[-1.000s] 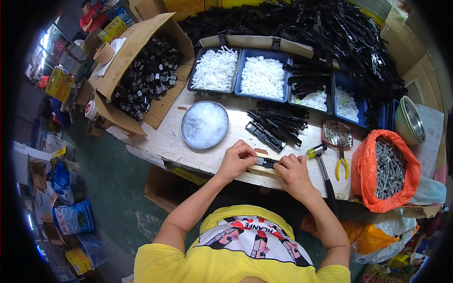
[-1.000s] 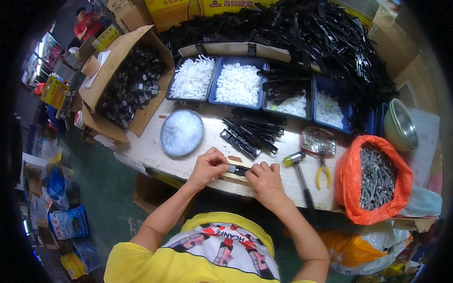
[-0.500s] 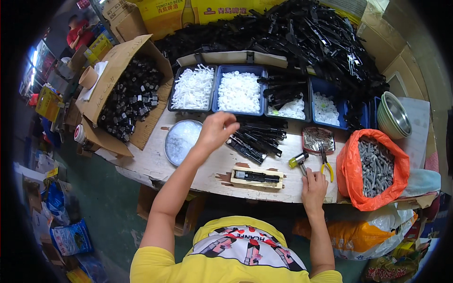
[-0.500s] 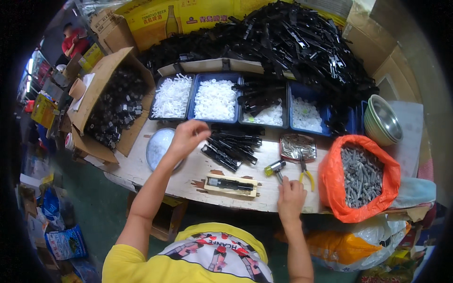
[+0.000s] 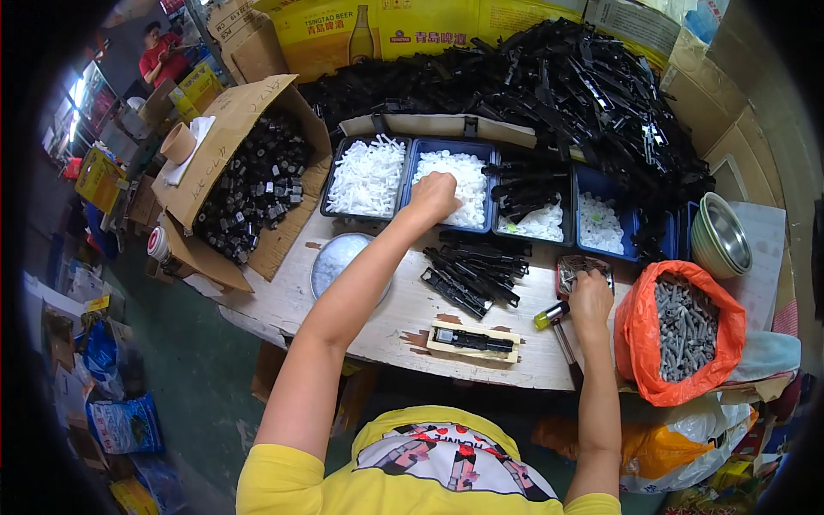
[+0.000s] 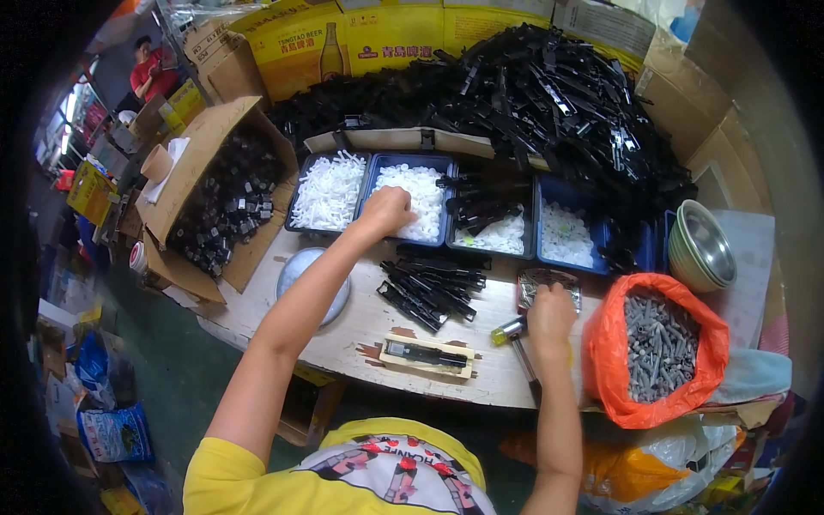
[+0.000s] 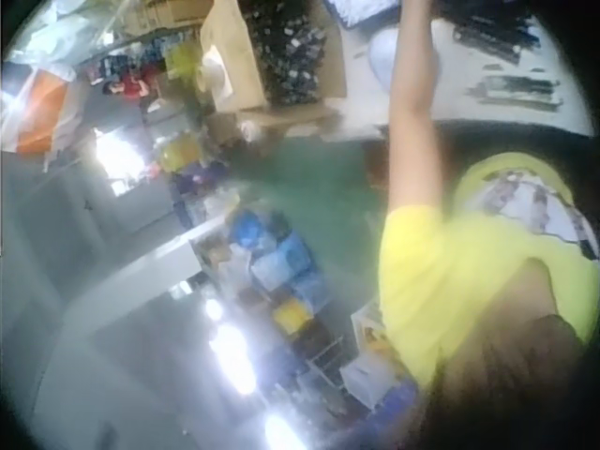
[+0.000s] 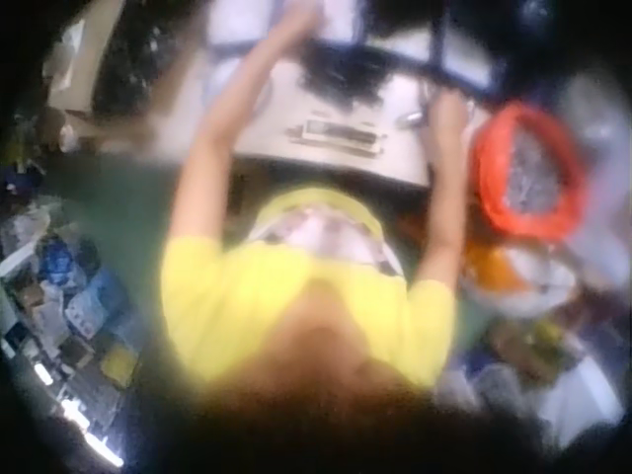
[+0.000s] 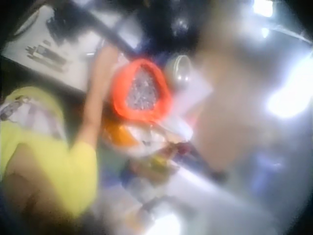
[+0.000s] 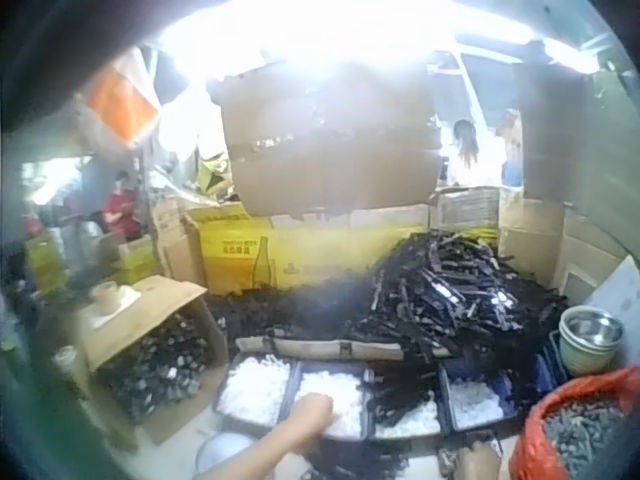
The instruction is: The person assembles small lock components at a cluttered workbench. They pick black metal bodies and white plastic inserts, insert pins, and use a hammer and pliers to secure parts. Assembled units are placed into a cardboard box.
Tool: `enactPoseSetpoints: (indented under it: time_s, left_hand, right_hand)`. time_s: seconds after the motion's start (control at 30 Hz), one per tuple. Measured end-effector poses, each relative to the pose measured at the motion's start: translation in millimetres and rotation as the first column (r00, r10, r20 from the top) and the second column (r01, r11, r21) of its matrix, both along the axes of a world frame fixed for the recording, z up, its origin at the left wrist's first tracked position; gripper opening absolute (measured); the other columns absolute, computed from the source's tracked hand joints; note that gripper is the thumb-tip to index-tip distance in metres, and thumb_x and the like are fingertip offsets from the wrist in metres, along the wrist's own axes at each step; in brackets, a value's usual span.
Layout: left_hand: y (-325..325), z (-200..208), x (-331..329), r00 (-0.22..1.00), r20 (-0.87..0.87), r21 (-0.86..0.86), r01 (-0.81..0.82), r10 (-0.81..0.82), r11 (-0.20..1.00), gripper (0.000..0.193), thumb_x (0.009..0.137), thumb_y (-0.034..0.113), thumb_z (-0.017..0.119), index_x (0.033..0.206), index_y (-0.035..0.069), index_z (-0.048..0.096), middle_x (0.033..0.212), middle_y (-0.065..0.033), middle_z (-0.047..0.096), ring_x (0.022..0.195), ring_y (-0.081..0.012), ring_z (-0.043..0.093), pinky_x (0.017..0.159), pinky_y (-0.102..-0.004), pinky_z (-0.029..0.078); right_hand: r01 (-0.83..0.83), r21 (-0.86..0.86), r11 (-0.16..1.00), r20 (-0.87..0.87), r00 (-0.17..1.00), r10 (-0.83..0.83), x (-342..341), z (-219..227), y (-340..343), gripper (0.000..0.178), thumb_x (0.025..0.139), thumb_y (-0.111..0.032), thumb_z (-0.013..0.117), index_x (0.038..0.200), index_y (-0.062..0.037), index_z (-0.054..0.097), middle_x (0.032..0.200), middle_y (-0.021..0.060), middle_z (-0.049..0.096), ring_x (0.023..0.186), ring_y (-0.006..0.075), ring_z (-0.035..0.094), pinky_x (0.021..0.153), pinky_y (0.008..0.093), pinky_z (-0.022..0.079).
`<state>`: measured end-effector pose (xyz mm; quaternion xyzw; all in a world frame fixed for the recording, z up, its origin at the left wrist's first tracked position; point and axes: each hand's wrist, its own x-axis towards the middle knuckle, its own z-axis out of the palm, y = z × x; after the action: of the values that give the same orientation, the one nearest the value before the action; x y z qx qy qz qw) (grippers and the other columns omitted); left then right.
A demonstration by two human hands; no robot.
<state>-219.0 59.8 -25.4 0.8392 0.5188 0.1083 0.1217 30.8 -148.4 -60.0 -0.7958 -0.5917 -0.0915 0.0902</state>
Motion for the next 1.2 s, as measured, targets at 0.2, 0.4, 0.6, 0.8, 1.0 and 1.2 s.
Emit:
enactPoseSetpoints:
  time_s: [0.2, 0.4, 0.6, 0.8, 1.0, 1.2]
  left_hand:
    - [7.1, 2.6, -18.4, 0.961, 0.275, -0.118, 0.041, -0.007, 0.992, 0.014, 0.061, 0.011, 0.067, 0.071, 0.003, 0.068, 0.075, -0.0214, 0.064, 0.069, -0.0324, 0.063, 0.067, -0.0379, 0.051]
    - [-3.9, 19.3, -29.8, 0.686, 0.683, -0.436, 0.108, 0.251, 0.893, 0.024, 0.070, -0.003, 0.065, 0.093, -0.006, 0.063, 0.076, -0.0110, 0.062, 0.055, -0.0141, 0.057, 0.045, -0.0250, 0.047]
    - [-29.9, 25.4, -40.8, 0.342, 0.849, -0.499, 0.272, 0.402, 0.823, 0.019, 0.070, -0.007, 0.063, 0.089, -0.006, 0.064, 0.080, -0.0124, 0.064, 0.064, -0.0162, 0.060, 0.057, -0.0258, 0.051]
    - [-31.4, 6.3, -45.2, 0.259, 0.810, -0.582, 0.238, 0.527, 0.778, 0.015, 0.072, -0.008, 0.062, 0.088, -0.008, 0.063, 0.082, -0.0142, 0.064, 0.071, -0.0195, 0.062, 0.064, -0.0268, 0.053]
    - [-39.1, 9.7, -47.3, 0.085, 0.834, -0.549, 0.227, 0.545, 0.805, 0.016, 0.074, -0.008, 0.060, 0.090, -0.008, 0.062, 0.082, -0.0151, 0.064, 0.074, -0.0208, 0.065, 0.064, -0.0258, 0.054]
    - [-120.8, 8.4, -44.1, 0.219, 0.872, -0.489, 0.416, 0.438, 0.766, 0.018, 0.077, -0.006, 0.057, 0.095, -0.005, 0.061, 0.085, -0.0174, 0.065, 0.075, -0.0201, 0.065, 0.070, -0.0275, 0.053]
  right_hand:
    - [-0.018, -0.057, 0.998, -0.006, 1.000, 0.018, 0.7, 7.0, 10.6, 0.013, 0.068, -0.001, 0.052, 0.076, -0.0031, 0.063, 0.075, 0.0154, 0.059, 0.072, 0.0313, 0.061, 0.063, 0.0422, 0.049]
    - [-0.096, 0.076, 0.992, -0.236, 0.965, 0.111, 14.1, 12.4, -3.2, 0.007, 0.075, -0.003, 0.056, 0.078, -0.0023, 0.062, 0.080, 0.0147, 0.059, 0.078, 0.0325, 0.059, 0.068, 0.0403, 0.046]
    - [-0.107, 0.226, 0.968, -0.365, 0.912, 0.186, 15.3, 14.5, -11.0, 0.009, 0.075, -0.001, 0.057, 0.082, -0.0006, 0.061, 0.082, 0.0147, 0.059, 0.078, 0.0326, 0.057, 0.068, 0.0381, 0.044]
    - [-0.074, 0.239, 0.968, -0.423, 0.890, 0.172, 21.1, 6.7, -10.2, 0.012, 0.075, 0.001, 0.055, 0.086, -0.0036, 0.059, 0.084, 0.0145, 0.057, 0.080, 0.0337, 0.056, 0.069, 0.0397, 0.043]
    - [-0.004, 0.311, 0.950, -0.504, 0.847, 0.169, 17.8, 10.0, -11.2, 0.009, 0.076, 0.002, 0.054, 0.085, -0.0008, 0.057, 0.080, 0.0139, 0.055, 0.078, 0.0291, 0.056, 0.069, 0.0360, 0.043]
    - [0.126, 0.278, 0.952, -0.951, 0.176, 0.254, -33.6, 32.2, -29.7, 0.004, 0.083, -0.001, 0.052, 0.084, -0.0020, 0.056, 0.078, 0.0012, 0.053, 0.069, 0.0091, 0.051, 0.061, 0.0209, 0.040]
